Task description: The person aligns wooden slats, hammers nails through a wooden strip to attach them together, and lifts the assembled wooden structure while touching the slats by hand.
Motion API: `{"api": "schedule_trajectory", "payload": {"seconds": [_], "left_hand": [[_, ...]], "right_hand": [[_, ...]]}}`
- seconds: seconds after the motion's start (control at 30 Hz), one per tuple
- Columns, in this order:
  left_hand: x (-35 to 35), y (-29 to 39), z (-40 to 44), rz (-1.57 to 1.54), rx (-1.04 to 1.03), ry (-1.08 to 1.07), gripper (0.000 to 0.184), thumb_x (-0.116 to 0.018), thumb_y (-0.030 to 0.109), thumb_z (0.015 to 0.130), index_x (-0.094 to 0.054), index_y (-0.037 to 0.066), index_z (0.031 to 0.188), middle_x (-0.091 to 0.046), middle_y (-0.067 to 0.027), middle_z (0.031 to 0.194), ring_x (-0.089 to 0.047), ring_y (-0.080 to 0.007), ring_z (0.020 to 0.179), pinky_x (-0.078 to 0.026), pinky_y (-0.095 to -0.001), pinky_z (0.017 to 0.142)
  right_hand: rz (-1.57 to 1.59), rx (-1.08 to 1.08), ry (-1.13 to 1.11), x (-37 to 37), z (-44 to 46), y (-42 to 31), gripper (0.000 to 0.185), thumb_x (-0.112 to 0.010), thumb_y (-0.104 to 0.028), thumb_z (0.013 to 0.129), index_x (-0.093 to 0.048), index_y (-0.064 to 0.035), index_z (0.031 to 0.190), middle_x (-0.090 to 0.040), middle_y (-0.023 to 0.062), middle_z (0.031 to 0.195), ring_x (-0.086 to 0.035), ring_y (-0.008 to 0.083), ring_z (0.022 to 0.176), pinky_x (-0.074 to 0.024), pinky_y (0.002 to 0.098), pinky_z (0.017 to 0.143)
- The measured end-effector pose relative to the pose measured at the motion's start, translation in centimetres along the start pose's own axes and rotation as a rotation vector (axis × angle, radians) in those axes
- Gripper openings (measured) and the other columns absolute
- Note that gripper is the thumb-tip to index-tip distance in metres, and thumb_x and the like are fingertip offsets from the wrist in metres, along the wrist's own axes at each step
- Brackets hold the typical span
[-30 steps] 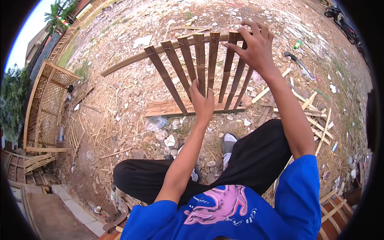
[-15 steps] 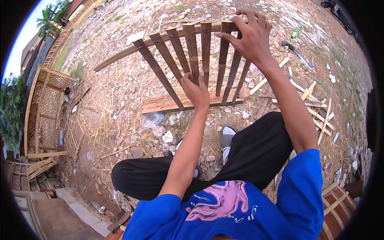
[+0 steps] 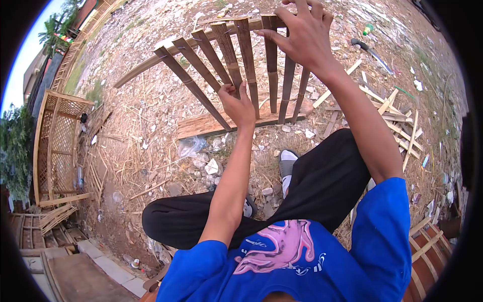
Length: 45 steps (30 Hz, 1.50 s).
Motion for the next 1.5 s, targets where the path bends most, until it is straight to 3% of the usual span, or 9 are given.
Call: {"api": "schedule_trajectory", "payload": {"seconds": [0.53,0.67,0.87,0.9,1.03,1.13,1.27,1.3,1.5], "left_hand": [[-0.3,0.2,-0.2,-0.009,0.036,-0.062,0.048,-0.078,0.023,0.086,-0.05,-0.003,0.115,-0.059,-0.0109,0.092,-0.057,-0.0231,0.088,-0.045,-0.0377,0.082],[-0.2,0.2,0.0,0.078,-0.087,-0.089,0.048,-0.079,0.026,0.086,-0.051,-0.001,0.115,-0.06,-0.0106,0.091,-0.057,-0.0225,0.089,-0.045,-0.0376,0.082],[2.9,-2.9,0.1,0.038,-0.129,-0.063,0.045,-0.075,0.023,0.09,-0.051,-0.002,0.12,-0.058,-0.0128,0.105,-0.055,-0.0238,0.101,-0.043,-0.0383,0.09],[2.9,-3.5,0.3,-0.04,-0.071,-0.097,0.05,-0.072,0.019,0.091,-0.047,-0.002,0.129,-0.055,-0.0158,0.116,-0.054,-0.0277,0.112,-0.041,-0.0398,0.099],[2.2,-1.8,0.4,0.122,-0.229,-0.213,0.067,-0.069,0.012,0.089,-0.034,-0.004,0.144,-0.05,-0.0224,0.132,-0.052,-0.0332,0.124,-0.04,-0.0427,0.107],[1.6,-0.9,1.1,0.12,-0.157,-0.25,0.068,-0.069,0.011,0.089,-0.033,-0.003,0.144,-0.046,-0.025,0.14,-0.05,-0.0327,0.128,-0.041,-0.0434,0.106],[0.4,-0.9,2.7,0.045,-0.093,-0.348,0.07,-0.07,0.012,0.088,-0.032,-0.005,0.144,-0.056,-0.0255,0.13,-0.06,-0.0339,0.118,-0.048,-0.043,0.097],[0.6,-0.4,2.9,0.072,-0.163,-0.332,0.069,-0.072,0.014,0.088,-0.034,-0.006,0.142,-0.061,-0.0245,0.123,-0.064,-0.0335,0.109,-0.051,-0.0429,0.092],[1.0,-0.1,3.3,0.194,-0.194,-0.427,0.064,-0.073,0.016,0.088,-0.039,-0.008,0.136,-0.066,-0.0243,0.112,-0.066,-0.0359,0.105,-0.052,-0.0443,0.089]], "right_hand": [[0.049,-0.023,-0.01,-0.1,0.4,-1.1,0.041,-0.079,-0.038,0.076,-0.072,-0.0086,0.104,-0.053,0.0144,0.125,-0.042,0.0346,0.115,-0.0318,0.051,0.093],[0.011,-0.044,-0.036,-0.2,0.2,-0.2,0.043,-0.08,-0.039,0.076,-0.071,-0.0091,0.106,-0.053,0.0145,0.125,-0.042,0.035,0.115,-0.0321,0.0514,0.095],[0.05,-0.053,-0.005,0.1,-0.1,2.0,0.046,-0.079,-0.041,0.077,-0.07,-0.009,0.108,-0.053,0.015,0.125,-0.043,0.0347,0.115,-0.0335,0.0513,0.095],[0.016,-0.058,-0.005,0.0,-0.2,2.5,0.046,-0.079,-0.041,0.077,-0.07,-0.0092,0.108,-0.053,0.0154,0.126,-0.043,0.0353,0.116,-0.0337,0.0515,0.095],[0.003,-0.088,-0.038,0.0,-0.2,3.4,0.048,-0.079,-0.043,0.077,-0.07,-0.0072,0.107,-0.052,0.0167,0.13,-0.041,0.0362,0.12,-0.0318,0.0506,0.099],[-0.015,-0.063,-0.012,-0.1,-0.7,3.7,0.048,-0.079,-0.044,0.077,-0.07,-0.0063,0.106,-0.052,0.017,0.131,-0.041,0.0362,0.122,-0.0307,0.0508,0.1],[0.003,-0.069,-0.02,0.0,-0.5,3.5,0.047,-0.079,-0.043,0.077,-0.069,-0.0058,0.103,-0.053,0.0166,0.13,-0.041,0.0361,0.122,-0.0309,0.0512,0.101],[0.005,-0.072,-0.02,0.0,-0.4,3.4,0.047,-0.079,-0.043,0.077,-0.069,-0.0057,0.102,-0.053,0.0165,0.129,-0.041,0.0361,0.122,-0.0312,0.0512,0.101],[0.026,-0.113,-0.062,0.1,-0.4,4.0,0.046,-0.08,-0.043,0.077,-0.067,-0.0046,0.099,-0.054,0.0159,0.124,-0.045,0.0357,0.117,-0.0346,0.0498,0.101]]}}
Point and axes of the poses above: each hand's wrist, its own z-axis towards the middle knuckle, its own x-axis out of the back of the hand, y = z × x, the point moved 8 cm from there along z, towards the middle knuckle
